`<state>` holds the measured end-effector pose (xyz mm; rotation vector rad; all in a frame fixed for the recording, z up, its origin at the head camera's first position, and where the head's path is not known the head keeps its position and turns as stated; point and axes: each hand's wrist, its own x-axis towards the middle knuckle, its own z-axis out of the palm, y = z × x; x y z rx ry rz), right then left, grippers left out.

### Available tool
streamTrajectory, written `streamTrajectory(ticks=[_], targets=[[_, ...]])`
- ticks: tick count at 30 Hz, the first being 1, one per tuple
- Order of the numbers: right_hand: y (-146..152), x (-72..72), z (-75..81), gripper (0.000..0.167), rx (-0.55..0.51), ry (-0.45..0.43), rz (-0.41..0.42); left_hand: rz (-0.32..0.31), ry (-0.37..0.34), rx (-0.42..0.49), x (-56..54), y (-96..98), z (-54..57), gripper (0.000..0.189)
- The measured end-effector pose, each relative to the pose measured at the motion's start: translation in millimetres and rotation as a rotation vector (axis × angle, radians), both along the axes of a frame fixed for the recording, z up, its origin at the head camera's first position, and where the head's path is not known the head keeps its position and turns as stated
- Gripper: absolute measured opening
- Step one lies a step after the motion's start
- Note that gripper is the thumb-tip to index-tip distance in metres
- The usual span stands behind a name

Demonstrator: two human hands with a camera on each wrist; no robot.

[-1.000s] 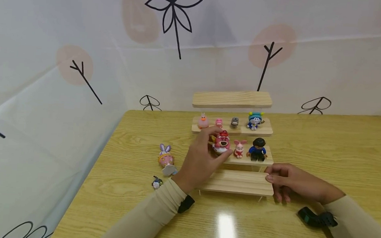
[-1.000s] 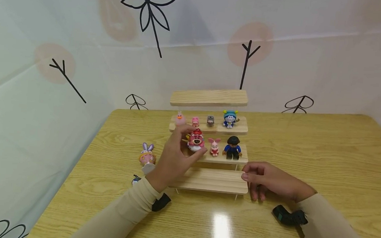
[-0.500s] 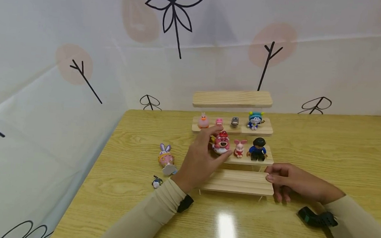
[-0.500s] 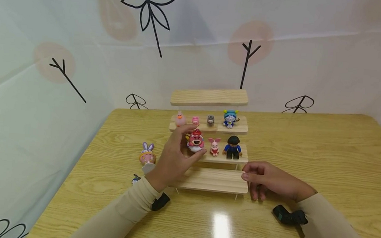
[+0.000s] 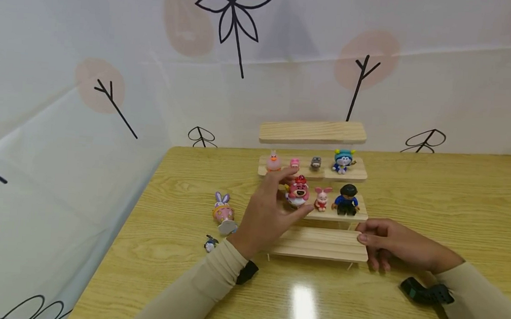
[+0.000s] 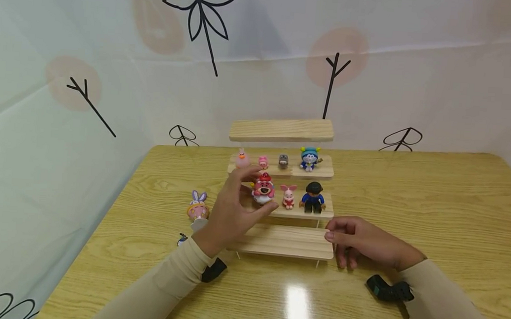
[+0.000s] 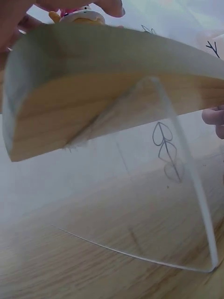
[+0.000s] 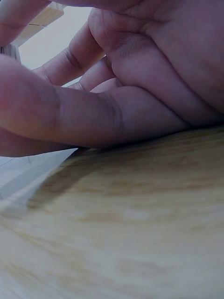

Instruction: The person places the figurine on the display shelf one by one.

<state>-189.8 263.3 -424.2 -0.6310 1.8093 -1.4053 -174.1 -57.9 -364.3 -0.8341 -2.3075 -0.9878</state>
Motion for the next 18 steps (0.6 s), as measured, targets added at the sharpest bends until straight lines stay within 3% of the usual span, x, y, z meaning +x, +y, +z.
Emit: streamTrajectory(ticks=[6, 9, 13, 18], targets=[[0.3, -0.4, -0.5, 0.029, 0.017, 0.006, -0.007, 0.076, 0.186, 0.02, -1.7, -6.1, 4.9, 0.072], [0.0, -0.6, -0.9, 0.029, 0.016, 0.007, -0.006, 0.076, 0.254, 0.065, -1.1, -12.7, 7.9, 0.063], [-0.8, -0.5, -1.3, 0.027, -0.003, 0.007, -0.003, 0.022, 0.305, 0.172, -1.1, -25.3, 13.5, 0.043], [-0.5, 0.1, -1.4, 0.025, -0.042, -0.005, 0.001, 0.067, 0.316, 0.221, -1.1, -47.1, 15.1, 0.039]])
